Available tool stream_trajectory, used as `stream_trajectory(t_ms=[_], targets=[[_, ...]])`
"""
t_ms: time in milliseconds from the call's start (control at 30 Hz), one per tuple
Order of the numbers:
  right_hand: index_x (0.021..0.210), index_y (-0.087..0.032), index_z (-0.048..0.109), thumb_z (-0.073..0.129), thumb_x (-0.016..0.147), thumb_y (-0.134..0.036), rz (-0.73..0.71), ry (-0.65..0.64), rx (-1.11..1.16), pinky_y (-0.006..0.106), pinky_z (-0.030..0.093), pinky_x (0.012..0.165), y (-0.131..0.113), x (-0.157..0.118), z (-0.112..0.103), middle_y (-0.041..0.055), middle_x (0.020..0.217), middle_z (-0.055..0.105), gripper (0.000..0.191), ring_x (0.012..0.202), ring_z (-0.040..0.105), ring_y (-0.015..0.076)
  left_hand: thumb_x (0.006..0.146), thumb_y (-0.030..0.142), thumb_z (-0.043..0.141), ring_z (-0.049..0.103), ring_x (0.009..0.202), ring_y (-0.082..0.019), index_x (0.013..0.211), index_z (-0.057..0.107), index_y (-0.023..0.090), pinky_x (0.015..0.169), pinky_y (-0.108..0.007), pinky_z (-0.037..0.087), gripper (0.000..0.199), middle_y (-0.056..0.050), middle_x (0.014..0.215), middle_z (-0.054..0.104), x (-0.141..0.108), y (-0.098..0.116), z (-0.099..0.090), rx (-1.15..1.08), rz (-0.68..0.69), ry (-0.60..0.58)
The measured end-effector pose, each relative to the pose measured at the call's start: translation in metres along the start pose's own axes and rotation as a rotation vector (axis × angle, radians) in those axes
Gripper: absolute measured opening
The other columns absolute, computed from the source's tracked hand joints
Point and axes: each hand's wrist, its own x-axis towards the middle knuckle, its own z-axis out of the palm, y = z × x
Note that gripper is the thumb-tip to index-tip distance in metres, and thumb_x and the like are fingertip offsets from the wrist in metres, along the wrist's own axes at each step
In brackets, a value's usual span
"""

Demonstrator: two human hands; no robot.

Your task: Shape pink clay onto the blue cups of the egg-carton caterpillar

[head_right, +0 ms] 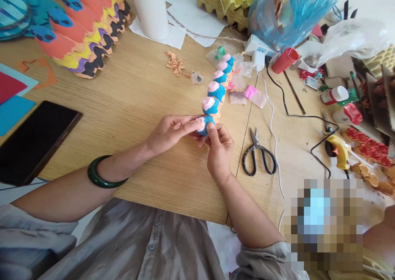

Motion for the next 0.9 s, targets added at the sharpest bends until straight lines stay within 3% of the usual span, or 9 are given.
stream_trajectory(t_ms=[100, 233, 400, 600, 767, 900], targets=[[0.07, -0.024, 0.063, 0.083, 0.09, -0.056, 0.002, 0.0, -0.02, 0.027, 0.05, 0.058, -0.0006, -0.0006, 0.0006, -0.0055, 0.062, 0.063, 0.042, 0.054, 0.055, 0.0096, 0.085, 0.057, 0.087, 0.081, 0.094, -0.022, 0.129, 0.08, 0.012, 0.087, -0.033, 0.067, 0.064, -0.011, 0.11, 0.085, -0.0005, -0.004, 0.001, -0.001, -0.045, 0.048], [0.071, -0.024, 0.061, 0.084, 0.087, -0.06, -0.017, -0.011, -0.046, 0.027, 0.05, 0.057, 0.0, -0.0004, 0.0003, -0.0058, 0.063, 0.062, 0.044, 0.054, 0.055, 0.01, 0.08, 0.049, 0.092, 0.084, 0.098, -0.025, 0.142, 0.074, 0.01, 0.088, -0.033, 0.07, 0.076, -0.014, 0.117, 0.085, -0.002, -0.0094, 0.0, 0.082, -0.022, 0.069], [0.072, -0.024, 0.061, 0.084, 0.085, -0.06, -0.016, -0.01, -0.055, 0.027, 0.051, 0.057, 0.002, 0.0011, -0.001, -0.0054, 0.064, 0.064, 0.045, 0.054, 0.056, 0.0098, 0.089, 0.051, 0.084, 0.084, 0.087, -0.021, 0.137, 0.075, 0.006, 0.079, -0.027, 0.069, 0.067, -0.011, 0.103, 0.085, -0.0028, -0.0071, 0.0004, 0.16, 0.036, 0.073], [0.071, -0.024, 0.062, 0.083, 0.087, -0.058, -0.034, -0.036, -0.032, 0.028, 0.053, 0.057, 0.0019, 0.0005, -0.0005, -0.0066, 0.058, 0.061, 0.043, 0.052, 0.055, 0.0103, 0.101, 0.058, 0.066, 0.078, 0.074, -0.015, 0.118, 0.081, 0.011, 0.074, -0.024, 0.067, 0.052, -0.005, 0.084, 0.08, -0.002, -0.0037, 0.0045, 0.197, 0.103, 0.064], [0.072, -0.024, 0.062, 0.083, 0.088, -0.057, -0.037, -0.03, -0.035, 0.028, 0.055, 0.058, 0.0023, 0.0012, -0.0015, -0.0061, 0.061, 0.064, 0.043, 0.052, 0.055, 0.0099, 0.095, 0.058, 0.075, 0.081, 0.083, -0.019, 0.128, 0.078, 0.009, 0.081, -0.031, 0.07, 0.06, -0.008, 0.093, 0.083, -0.0009, -0.0075, 0.0029, 0.075, 0.032, 0.048], [0.074, -0.024, 0.062, 0.081, 0.089, -0.058, -0.042, -0.026, -0.04, 0.027, 0.056, 0.059, 0.0033, 0.0032, -0.0034, -0.0068, 0.061, 0.062, 0.041, 0.051, 0.054, 0.0093, 0.091, 0.048, 0.081, 0.081, 0.091, -0.02, 0.134, 0.077, 0.009, 0.089, -0.034, 0.068, 0.058, -0.01, 0.106, 0.084, -0.0007, -0.0023, 0.002, 0.012, -0.028, 0.029]])
